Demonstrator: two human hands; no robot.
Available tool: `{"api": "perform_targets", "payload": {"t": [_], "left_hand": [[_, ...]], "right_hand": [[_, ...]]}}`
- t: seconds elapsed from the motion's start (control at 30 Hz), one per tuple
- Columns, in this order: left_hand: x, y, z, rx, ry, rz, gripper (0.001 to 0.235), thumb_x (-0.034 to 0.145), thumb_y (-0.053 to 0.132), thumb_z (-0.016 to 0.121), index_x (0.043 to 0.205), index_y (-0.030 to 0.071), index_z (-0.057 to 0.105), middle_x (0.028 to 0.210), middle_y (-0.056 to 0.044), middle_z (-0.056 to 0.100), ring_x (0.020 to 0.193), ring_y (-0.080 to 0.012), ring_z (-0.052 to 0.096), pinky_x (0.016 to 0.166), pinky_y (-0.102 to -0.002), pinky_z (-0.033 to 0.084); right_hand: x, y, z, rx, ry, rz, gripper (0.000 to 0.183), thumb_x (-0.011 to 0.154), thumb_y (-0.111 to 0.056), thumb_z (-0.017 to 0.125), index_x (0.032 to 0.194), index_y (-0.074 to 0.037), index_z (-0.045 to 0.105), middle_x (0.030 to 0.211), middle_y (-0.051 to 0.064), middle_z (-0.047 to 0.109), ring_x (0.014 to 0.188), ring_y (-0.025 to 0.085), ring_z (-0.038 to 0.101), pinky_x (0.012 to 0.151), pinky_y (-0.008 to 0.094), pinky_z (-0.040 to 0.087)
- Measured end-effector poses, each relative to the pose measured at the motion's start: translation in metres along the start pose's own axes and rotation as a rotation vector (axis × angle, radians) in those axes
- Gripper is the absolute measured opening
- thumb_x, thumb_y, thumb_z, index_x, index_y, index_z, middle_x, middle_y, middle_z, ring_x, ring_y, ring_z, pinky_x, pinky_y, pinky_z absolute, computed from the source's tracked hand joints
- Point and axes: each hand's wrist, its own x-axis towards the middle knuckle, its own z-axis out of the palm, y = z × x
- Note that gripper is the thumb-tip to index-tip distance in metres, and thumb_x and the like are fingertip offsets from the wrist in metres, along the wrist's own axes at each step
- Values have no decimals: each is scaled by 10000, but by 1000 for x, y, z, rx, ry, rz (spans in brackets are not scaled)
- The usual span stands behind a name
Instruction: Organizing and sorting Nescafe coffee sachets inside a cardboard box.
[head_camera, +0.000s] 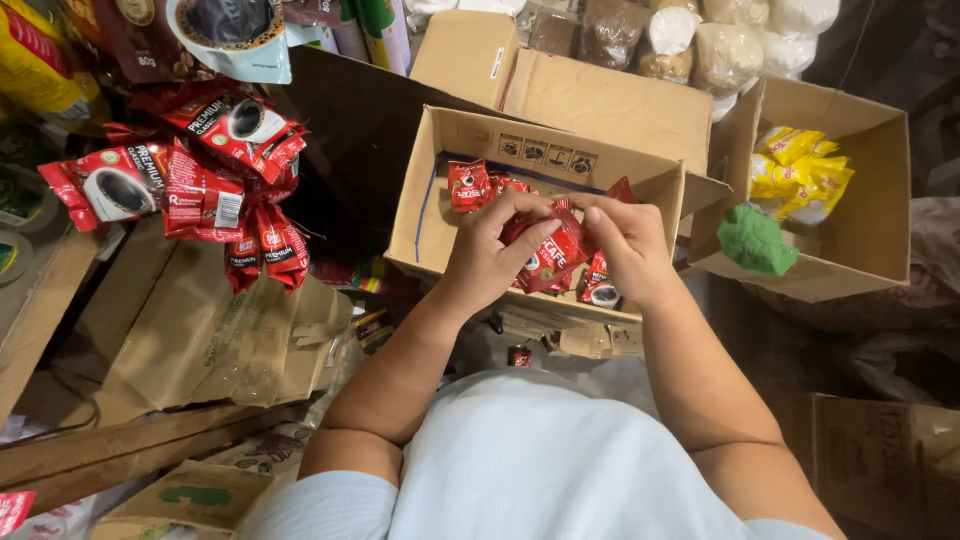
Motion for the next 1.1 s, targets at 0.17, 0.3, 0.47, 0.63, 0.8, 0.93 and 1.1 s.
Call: {"api": "perform_targets", "payload": {"t": [0.17, 0.3, 0.47, 0.63, 0.8, 0.93, 1.1], "left_hand": [[2, 8, -5, -16, -25, -15, 163, 998, 139, 706, 1105, 18, 680, 1007, -61, 748, 919, -106, 710, 822, -264, 573], [2, 11, -14, 79, -33, -62, 154, 990, 153, 707, 1046, 9, 696, 917, -66, 753, 844, -110, 709, 778, -266, 568], [4, 16, -20, 83, -147, -52, 162, 989, 165, 679, 1006, 4, 696, 883, -55, 740, 819, -81, 696, 755, -267, 554], [5, 8, -23, 7, -192, -137, 150, 993, 158, 667, 1002, 9, 686, 851, -11, 696, 802, -51, 618, 736, -245, 526], [6, -1, -22, -100, -251, -170, 149, 1006, 156, 660, 1004, 8, 682, 883, 12, 661, 832, -36, 585, 747, -233, 512], [7, -7, -21, -225, -301, -171, 147, 1027, 148, 636, 1025, 5, 671, 916, 29, 643, 870, -32, 580, 775, -226, 505], [8, -10, -21, -309, -321, -195, 152, 1042, 155, 628, 1050, 5, 657, 920, 39, 612, 851, -32, 548, 757, -225, 481]], "right_hand": [[-1, -5, 3, -75, -41, 17, 276, 1031, -122, 538, 1171, 15, 732, 651, 53, 625, 598, 89, 588, 585, 273, 494], [-2, -5, 5, -119, -66, 34, 269, 1004, -123, 565, 1160, 12, 738, 610, 106, 591, 554, 178, 557, 570, 318, 479], [-2, -3, 7, -261, -109, -156, 217, 965, -117, 601, 1077, 11, 737, 750, 155, 641, 696, 306, 646, 675, 393, 515], [-5, 1, 3, -270, -103, -215, 204, 973, -112, 598, 1069, 14, 727, 755, 149, 625, 709, 309, 643, 683, 405, 512], [-7, 0, 3, -272, -117, -245, 196, 976, -110, 596, 1062, 11, 725, 731, 141, 604, 685, 304, 627, 658, 406, 490], [-7, -2, 3, -233, -71, -257, 207, 985, -108, 584, 1078, 7, 729, 711, 121, 598, 665, 276, 622, 641, 390, 481], [-9, 0, -1, -215, -65, -293, 197, 997, -115, 575, 1071, 3, 714, 723, 108, 609, 665, 256, 626, 634, 376, 488]]}}
